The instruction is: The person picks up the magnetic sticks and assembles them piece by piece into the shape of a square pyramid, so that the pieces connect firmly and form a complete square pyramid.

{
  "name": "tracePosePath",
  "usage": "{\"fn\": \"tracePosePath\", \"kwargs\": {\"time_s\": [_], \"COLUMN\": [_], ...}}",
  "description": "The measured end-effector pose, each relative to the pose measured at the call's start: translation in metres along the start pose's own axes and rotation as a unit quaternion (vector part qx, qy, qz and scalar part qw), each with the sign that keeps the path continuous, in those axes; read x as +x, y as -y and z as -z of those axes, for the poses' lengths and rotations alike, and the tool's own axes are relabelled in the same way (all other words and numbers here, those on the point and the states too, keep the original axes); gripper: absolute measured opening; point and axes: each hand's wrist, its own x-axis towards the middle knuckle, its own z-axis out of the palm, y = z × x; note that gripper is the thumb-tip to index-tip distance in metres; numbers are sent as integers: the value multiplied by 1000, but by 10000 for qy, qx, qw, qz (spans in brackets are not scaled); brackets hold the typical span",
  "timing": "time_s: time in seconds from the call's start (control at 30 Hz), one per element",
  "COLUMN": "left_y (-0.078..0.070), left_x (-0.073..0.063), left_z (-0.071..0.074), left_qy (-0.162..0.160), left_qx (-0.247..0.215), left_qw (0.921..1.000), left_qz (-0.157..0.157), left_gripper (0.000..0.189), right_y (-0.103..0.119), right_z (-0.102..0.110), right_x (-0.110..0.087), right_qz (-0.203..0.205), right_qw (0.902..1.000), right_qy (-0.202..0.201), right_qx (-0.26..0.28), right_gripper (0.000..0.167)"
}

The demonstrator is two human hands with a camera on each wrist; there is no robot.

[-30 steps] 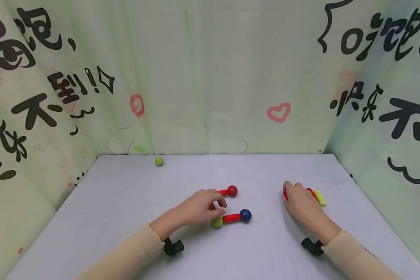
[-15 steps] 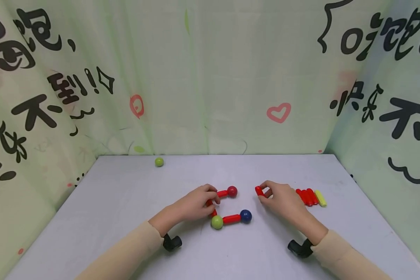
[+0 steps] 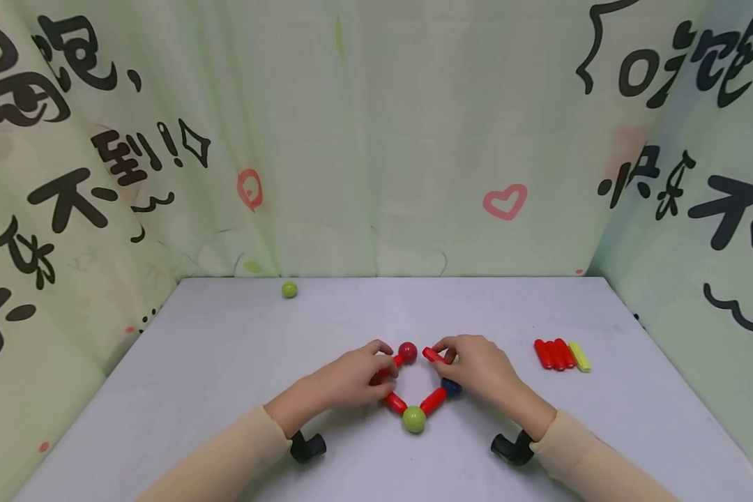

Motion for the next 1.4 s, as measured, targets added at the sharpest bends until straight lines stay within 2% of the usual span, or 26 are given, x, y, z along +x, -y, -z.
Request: {"fn": "tracePosePath", "kwargs": {"time_s": [0.27,0.4,0.53,0.67,0.77,0.9,1.0,1.07,1.17,1.4], "left_y": [-18,-25,-22,-12,-3,5,8,9,10,11], "left_x": [-9,-9,-2,11,19,21,16,13,11,10], "left_z": [-4,-2,1,3,3,4,9,12,12,4], "left_qy": [229,103,-166,-270,-7,715,1200,1375,1417,1052], "left_qx": [-261,-311,-428,-744,-988,-1175,-1285,-1308,-1299,-1321], "left_qw": [9994,9994,9983,9967,9949,9891,9832,9811,9809,9852], "left_qz": [-76,104,356,179,-191,-534,-486,-377,-307,-298], "left_gripper": [17,21,30,42,47,54,65,70,67,44], "right_y": [3,1,-6,-15,-20,-23,-23,-23,-24,-26], "right_z": [-6,-2,9,18,20,17,12,10,8,5], "right_x": [1,0,-4,-10,-12,-11,-10,-10,-11,-10], "right_qz": [194,210,0,-344,-311,-5,141,117,47,144], "right_qw": [9994,9991,9988,9966,9934,9929,9942,9945,9938,9918], "right_qy": [297,364,452,736,904,793,602,535,576,692], "right_qx": [19,-1,-162,111,634,889,878,890,945,1066], "right_gripper": [24,33,46,46,37,27,29,35,44,46]}}
